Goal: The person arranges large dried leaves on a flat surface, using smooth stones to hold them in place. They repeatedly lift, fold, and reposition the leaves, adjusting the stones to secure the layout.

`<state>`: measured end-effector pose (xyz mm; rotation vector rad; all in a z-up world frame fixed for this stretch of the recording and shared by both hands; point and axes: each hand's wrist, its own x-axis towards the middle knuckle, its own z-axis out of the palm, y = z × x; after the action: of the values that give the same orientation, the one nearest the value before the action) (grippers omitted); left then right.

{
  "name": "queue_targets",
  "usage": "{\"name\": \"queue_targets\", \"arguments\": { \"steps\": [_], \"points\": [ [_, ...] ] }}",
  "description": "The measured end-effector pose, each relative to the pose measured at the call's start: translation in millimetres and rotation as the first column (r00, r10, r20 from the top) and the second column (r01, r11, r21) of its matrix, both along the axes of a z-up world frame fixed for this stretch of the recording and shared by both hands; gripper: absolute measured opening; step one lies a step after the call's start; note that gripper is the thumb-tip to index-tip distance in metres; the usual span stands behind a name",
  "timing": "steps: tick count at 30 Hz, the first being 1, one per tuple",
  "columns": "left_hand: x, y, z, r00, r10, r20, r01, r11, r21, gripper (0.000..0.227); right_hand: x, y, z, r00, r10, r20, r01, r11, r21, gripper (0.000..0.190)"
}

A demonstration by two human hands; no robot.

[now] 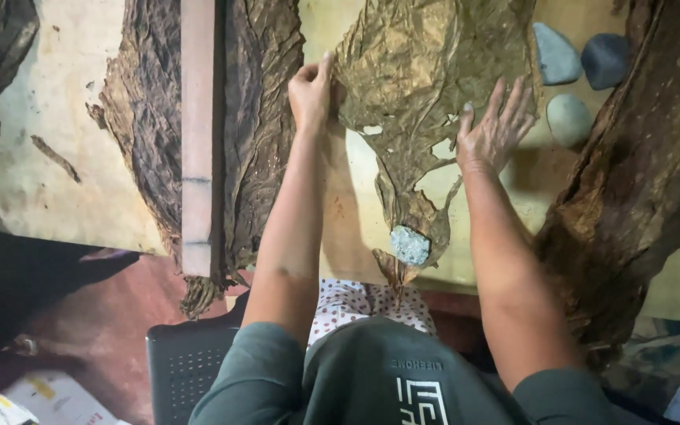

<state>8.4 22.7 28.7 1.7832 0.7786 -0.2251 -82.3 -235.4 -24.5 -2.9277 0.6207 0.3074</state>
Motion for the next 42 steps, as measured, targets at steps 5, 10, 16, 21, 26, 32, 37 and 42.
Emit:
{"name": "queue_targets", "arguments": {
  "steps": [5,10,16,21,26,32,37,42],
  "points": [
    [13.2,11.0,-17.6,0.99,-0.134,0.047,0.14,0.97,-0.198,0.021,-1.3,0.1,-1.4,1.0,-0.001,-0.012,0.002,1.0,0.013,0.064],
    [16.6,8.4,-55.9,1.0,0.017,-0.016,-0.014,0.989,0.15,0.014,-3.3,-0.3,-8.4,0.995,0.001,0.097,-0.005,0.999,0.034,0.063],
    [17.1,-1.7,-113.6,0.963,-0.235,0.131,0.084,0.727,0.682,0.02,-5.7,-3.4,-13.3,0.988,-0.028,0.153,0.011,0.994,0.107,0.065],
    [18.4,-10.4,-78.1,0.956,-0.293,-0.008,0.233,0.744,0.626,0.021,-1.8,-15.7,-24.9,0.918,-0.011,0.397,-0.064,0.982,0.177,0.055],
    [3.5,-57.2,-51.5,0.881,-0.455,0.13,0.19,0.592,0.783,0.043,12.7,-3.6,10.6,0.827,0.037,0.561,-0.09,0.994,0.067,0.038],
    [-15.3,-99.6,-102.9,0.646,-0.756,-0.101,0.404,0.226,0.887,0.062,49.3,31.3,32.1,0.911,0.124,0.393,-0.224,0.95,0.219,0.042],
    [-27.1,-73.3,-94.1,0.643,-0.678,-0.356,0.542,0.074,0.837,0.075,53.8,17.2,-0.3,0.943,0.286,-0.168,-0.273,0.957,0.095,0.069],
    [-26.0,-72.5,-70.5,0.627,-0.678,-0.385,0.624,0.139,0.769,0.071,55.2,16.9,-3.2,0.955,0.266,-0.133,-0.255,0.962,0.096,0.069]
  ]
}}
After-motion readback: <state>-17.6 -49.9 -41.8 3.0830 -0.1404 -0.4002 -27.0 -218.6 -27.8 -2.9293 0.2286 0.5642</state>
